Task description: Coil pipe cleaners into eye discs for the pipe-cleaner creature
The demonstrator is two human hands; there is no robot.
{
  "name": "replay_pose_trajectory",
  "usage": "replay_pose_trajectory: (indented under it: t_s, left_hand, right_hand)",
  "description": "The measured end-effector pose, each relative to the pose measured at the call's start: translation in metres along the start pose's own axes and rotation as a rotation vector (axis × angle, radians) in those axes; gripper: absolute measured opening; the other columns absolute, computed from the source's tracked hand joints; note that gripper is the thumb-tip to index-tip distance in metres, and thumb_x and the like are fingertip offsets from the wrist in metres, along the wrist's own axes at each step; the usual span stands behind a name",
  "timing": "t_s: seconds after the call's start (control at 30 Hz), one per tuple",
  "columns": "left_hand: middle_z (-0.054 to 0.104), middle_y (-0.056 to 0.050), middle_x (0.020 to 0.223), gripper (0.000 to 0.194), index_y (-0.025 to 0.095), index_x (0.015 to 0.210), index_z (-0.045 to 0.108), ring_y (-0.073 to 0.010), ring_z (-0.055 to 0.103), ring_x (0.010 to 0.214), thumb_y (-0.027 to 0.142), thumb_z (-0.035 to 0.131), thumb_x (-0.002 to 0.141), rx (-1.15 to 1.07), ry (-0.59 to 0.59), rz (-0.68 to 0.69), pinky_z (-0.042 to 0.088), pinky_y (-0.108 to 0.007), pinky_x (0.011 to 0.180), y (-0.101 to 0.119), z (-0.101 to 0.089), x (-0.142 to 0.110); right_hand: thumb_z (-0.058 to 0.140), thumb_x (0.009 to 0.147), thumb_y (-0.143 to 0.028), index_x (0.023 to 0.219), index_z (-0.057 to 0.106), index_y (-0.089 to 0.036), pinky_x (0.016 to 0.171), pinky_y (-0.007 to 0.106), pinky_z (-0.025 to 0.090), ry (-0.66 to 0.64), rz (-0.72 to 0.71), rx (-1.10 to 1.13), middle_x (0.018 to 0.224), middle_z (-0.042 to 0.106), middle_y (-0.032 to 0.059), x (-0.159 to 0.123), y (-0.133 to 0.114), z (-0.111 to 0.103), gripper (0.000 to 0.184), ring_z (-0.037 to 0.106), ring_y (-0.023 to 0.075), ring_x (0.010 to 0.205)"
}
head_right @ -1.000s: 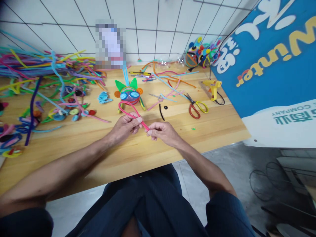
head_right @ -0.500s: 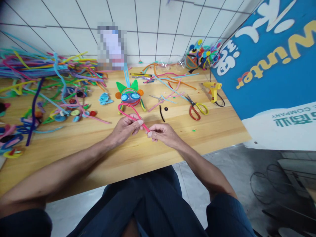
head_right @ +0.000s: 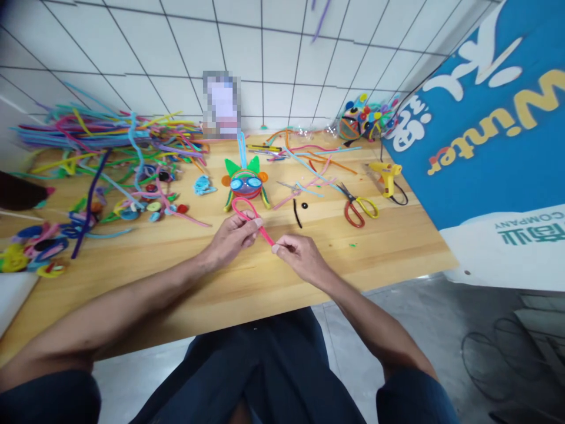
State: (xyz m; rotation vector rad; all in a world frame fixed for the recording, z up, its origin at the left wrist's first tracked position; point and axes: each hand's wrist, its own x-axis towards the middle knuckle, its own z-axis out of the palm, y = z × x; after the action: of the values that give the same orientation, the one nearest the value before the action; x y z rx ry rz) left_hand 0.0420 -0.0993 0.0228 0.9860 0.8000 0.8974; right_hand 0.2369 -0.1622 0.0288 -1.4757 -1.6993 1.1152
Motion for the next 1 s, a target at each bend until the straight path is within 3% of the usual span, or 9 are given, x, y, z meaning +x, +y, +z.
replay_pose_trajectory:
  t_s: [0.3, 0.43, 0.53, 0.63, 0.73, 1.0]
  left_hand:
    - [0.053, 0.006, 0.055, 0.040, 0.017, 0.072, 0.057, -0.0032, 0.037, 0.041, 0.045, 0.085, 0.074, -0.073, 0.034, 0.004, 0.025, -0.018, 0.042, 0.019, -0.006, 0.009]
    - [0.060, 0.005, 0.066, 0.042, 0.017, 0.088, 0.066, -0.0035, 0.042, 0.043, 0.050, 0.086, 0.074, -0.213, 0.030, -0.012, 0.029, -0.019, 0.044, 0.018, -0.006, 0.006]
    - [0.073, -0.004, 0.092, 0.051, 0.018, 0.108, 0.071, -0.0069, 0.056, 0.057, 0.056, 0.084, 0.077, -0.254, -0.026, -0.029, 0.040, -0.020, 0.052, 0.013, -0.003, 0.002]
    - [0.077, -0.012, 0.107, 0.050, 0.015, 0.108, 0.075, -0.0159, 0.069, 0.085, 0.055, 0.083, 0.079, -0.243, -0.096, -0.041, 0.051, -0.025, 0.073, 0.006, 0.003, -0.005]
    - [0.078, -0.013, 0.101, 0.047, 0.014, 0.107, 0.076, -0.0214, 0.073, 0.093, 0.052, 0.083, 0.081, -0.291, -0.141, -0.101, 0.054, -0.031, 0.083, 0.002, 0.008, -0.010]
    - [0.068, 0.001, 0.073, 0.040, 0.012, 0.096, 0.077, -0.0111, 0.071, 0.064, 0.038, 0.093, 0.071, -0.427, -0.036, -0.143, 0.059, -0.022, 0.067, 0.014, 0.005, -0.009]
  right_hand:
    - [0.060, 0.092, -0.041, 0.071, 0.062, -0.019, 0.063, 0.027, 0.035, -0.005, 0.024, -0.025, 0.066, 0.056, -0.0016, -0.023, 0.006, -0.005, 0.030, 0.051, 0.0137, 0.065]
    - [0.062, 0.090, -0.043, 0.070, 0.061, -0.020, 0.059, 0.027, 0.033, 0.027, 0.069, 0.089, 0.063, 0.052, -0.0026, -0.027, 0.006, -0.002, 0.031, 0.046, 0.0126, 0.061]
    - [0.065, 0.087, -0.044, 0.070, 0.062, -0.020, 0.058, 0.027, 0.035, 0.086, 0.121, 0.205, 0.062, 0.054, -0.0023, -0.025, 0.006, 0.002, 0.030, 0.047, 0.0130, 0.059]
    - [0.066, 0.086, -0.043, 0.069, 0.064, -0.021, 0.060, 0.028, 0.039, 0.143, 0.135, 0.280, 0.062, 0.057, -0.0015, -0.020, 0.006, 0.009, 0.028, 0.051, 0.0143, 0.061]
    - [0.067, 0.086, -0.043, 0.070, 0.066, -0.021, 0.063, 0.029, 0.042, 0.146, 0.132, 0.325, 0.063, 0.060, -0.0009, -0.017, 0.006, 0.018, 0.027, 0.054, 0.0148, 0.062]
    - [0.064, 0.092, -0.044, 0.071, 0.064, -0.021, 0.060, 0.029, 0.036, 0.098, 0.071, 0.307, 0.064, 0.054, -0.0017, -0.028, 0.004, 0.045, 0.031, 0.046, 0.0136, 0.061]
